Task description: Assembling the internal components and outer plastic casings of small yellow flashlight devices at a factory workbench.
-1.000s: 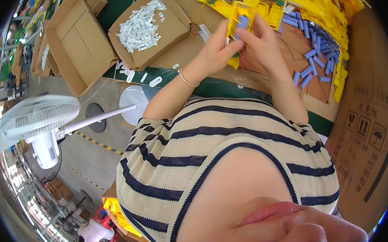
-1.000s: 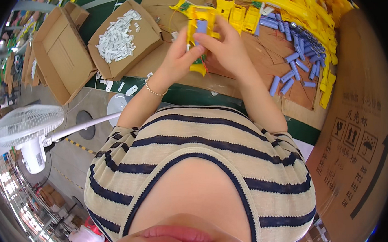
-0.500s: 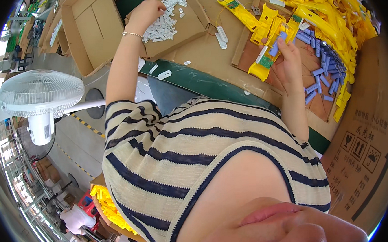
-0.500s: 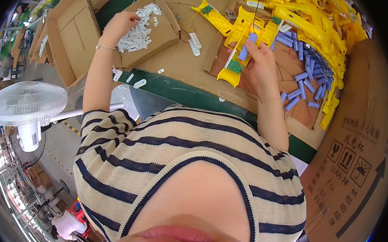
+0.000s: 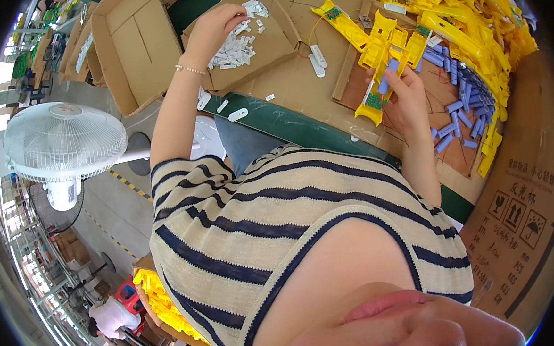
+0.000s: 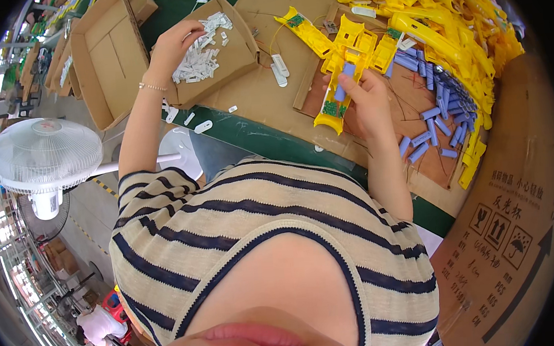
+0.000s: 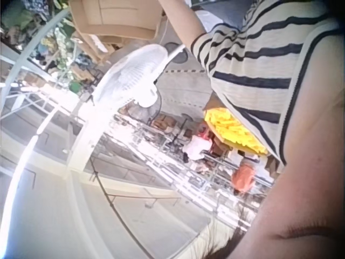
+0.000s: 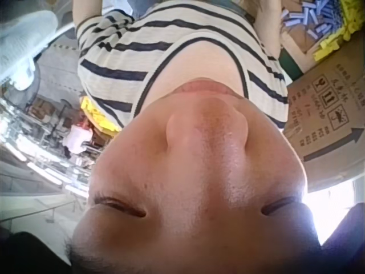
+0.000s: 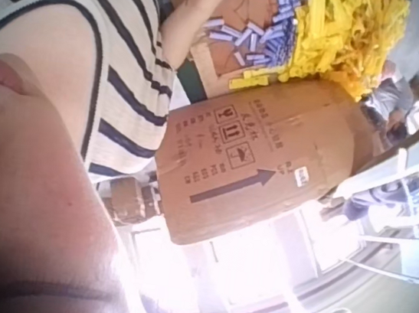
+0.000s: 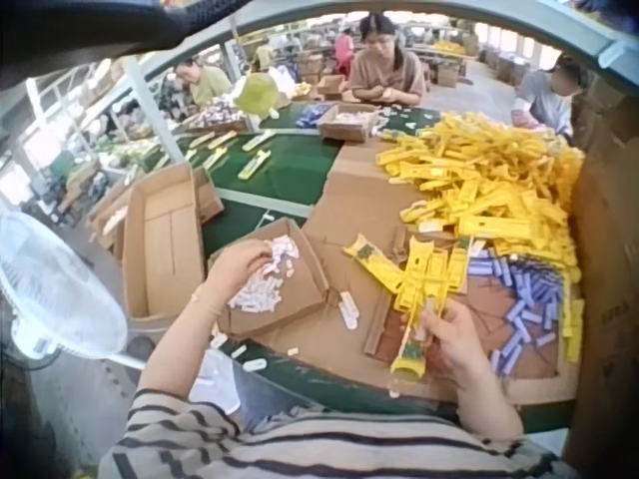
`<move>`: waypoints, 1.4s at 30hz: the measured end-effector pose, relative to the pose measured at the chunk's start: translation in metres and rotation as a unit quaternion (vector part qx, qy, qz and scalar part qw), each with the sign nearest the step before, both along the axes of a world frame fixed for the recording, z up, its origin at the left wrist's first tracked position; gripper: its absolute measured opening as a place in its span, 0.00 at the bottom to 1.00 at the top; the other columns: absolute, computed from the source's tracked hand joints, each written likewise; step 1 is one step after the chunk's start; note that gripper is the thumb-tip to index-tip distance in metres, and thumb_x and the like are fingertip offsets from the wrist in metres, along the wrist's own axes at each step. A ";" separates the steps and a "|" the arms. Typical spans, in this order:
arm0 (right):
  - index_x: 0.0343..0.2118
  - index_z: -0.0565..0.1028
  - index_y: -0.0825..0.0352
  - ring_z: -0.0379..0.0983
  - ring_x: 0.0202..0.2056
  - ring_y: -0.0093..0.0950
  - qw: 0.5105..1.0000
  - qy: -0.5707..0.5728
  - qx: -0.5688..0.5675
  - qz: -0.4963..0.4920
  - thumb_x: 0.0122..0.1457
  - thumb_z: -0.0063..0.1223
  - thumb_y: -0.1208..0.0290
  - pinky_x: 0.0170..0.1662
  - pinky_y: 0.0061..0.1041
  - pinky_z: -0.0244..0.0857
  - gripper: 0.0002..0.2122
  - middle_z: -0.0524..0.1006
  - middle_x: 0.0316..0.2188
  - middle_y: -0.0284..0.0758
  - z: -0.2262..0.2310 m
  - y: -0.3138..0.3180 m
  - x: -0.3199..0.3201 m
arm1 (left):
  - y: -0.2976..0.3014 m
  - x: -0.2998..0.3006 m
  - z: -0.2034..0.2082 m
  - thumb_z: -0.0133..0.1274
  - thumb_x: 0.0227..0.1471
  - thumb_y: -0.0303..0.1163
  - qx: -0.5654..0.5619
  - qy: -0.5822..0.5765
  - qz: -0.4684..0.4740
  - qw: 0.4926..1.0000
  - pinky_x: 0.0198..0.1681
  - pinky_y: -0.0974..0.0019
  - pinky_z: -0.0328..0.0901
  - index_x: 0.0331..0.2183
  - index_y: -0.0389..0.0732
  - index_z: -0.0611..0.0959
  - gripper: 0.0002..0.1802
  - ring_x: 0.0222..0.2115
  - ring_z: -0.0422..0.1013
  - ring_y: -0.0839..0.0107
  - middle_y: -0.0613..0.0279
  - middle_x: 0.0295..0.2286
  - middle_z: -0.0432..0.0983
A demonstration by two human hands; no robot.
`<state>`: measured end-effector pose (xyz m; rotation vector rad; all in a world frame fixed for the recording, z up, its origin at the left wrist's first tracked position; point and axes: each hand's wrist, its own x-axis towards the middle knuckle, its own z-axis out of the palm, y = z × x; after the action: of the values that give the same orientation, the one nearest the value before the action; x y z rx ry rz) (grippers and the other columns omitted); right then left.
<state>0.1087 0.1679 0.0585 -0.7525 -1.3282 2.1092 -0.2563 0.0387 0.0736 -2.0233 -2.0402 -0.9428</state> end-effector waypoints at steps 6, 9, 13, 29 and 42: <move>0.38 0.73 0.72 0.71 0.29 0.18 0.972 -0.056 0.225 0.035 0.51 0.58 0.71 0.32 0.17 0.65 0.13 0.76 0.28 0.31 0.027 -0.026 -0.008 | 0.004 0.067 0.027 0.56 0.44 0.24 0.105 -0.170 -0.070 0.977 0.28 0.73 0.66 0.29 0.39 0.78 0.05 0.27 0.74 0.72 0.62 0.28 0.78; 0.37 0.74 0.72 0.67 0.24 0.15 0.939 -0.104 0.325 0.034 0.48 0.62 0.68 0.28 0.15 0.62 0.16 0.74 0.24 0.29 0.042 -0.033 -0.016 | 0.008 0.092 0.031 0.51 0.48 0.17 0.118 -0.244 -0.142 0.952 0.37 0.71 0.70 0.31 0.32 0.76 0.05 0.31 0.74 0.70 0.55 0.32 0.77; 0.37 0.74 0.71 0.66 0.27 0.13 0.931 -0.159 0.325 0.053 0.48 0.62 0.69 0.29 0.14 0.59 0.15 0.73 0.26 0.27 0.058 -0.037 -0.021 | 0.015 0.123 0.036 0.51 0.49 0.17 0.187 -0.196 -0.178 0.946 0.38 0.72 0.69 0.31 0.32 0.75 0.05 0.32 0.73 0.69 0.55 0.34 0.76; 0.30 0.74 0.72 0.59 0.19 0.15 0.957 -0.139 0.252 -0.043 0.47 0.62 0.64 0.22 0.18 0.53 0.15 0.67 0.16 0.28 0.036 -0.032 -0.029 | 0.028 0.184 0.014 0.53 0.48 0.18 0.174 -0.590 -0.146 0.775 0.35 0.73 0.70 0.33 0.29 0.78 0.06 0.31 0.75 0.70 0.57 0.31 0.75; 0.33 0.74 0.73 0.68 0.19 0.25 0.905 -0.185 0.377 -0.061 0.48 0.61 0.62 0.24 0.23 0.61 0.17 0.74 0.19 0.38 0.040 -0.035 -0.034 | 0.038 0.209 0.006 0.55 0.50 0.27 0.134 -0.779 -0.033 0.611 0.24 0.79 0.62 0.32 0.33 0.77 0.08 0.22 0.68 0.80 0.62 0.24 0.74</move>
<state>0.0749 0.1326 0.0987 -0.8646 -2.0476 1.2034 -0.0472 0.0771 0.0791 -0.7846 -1.7200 -3.5087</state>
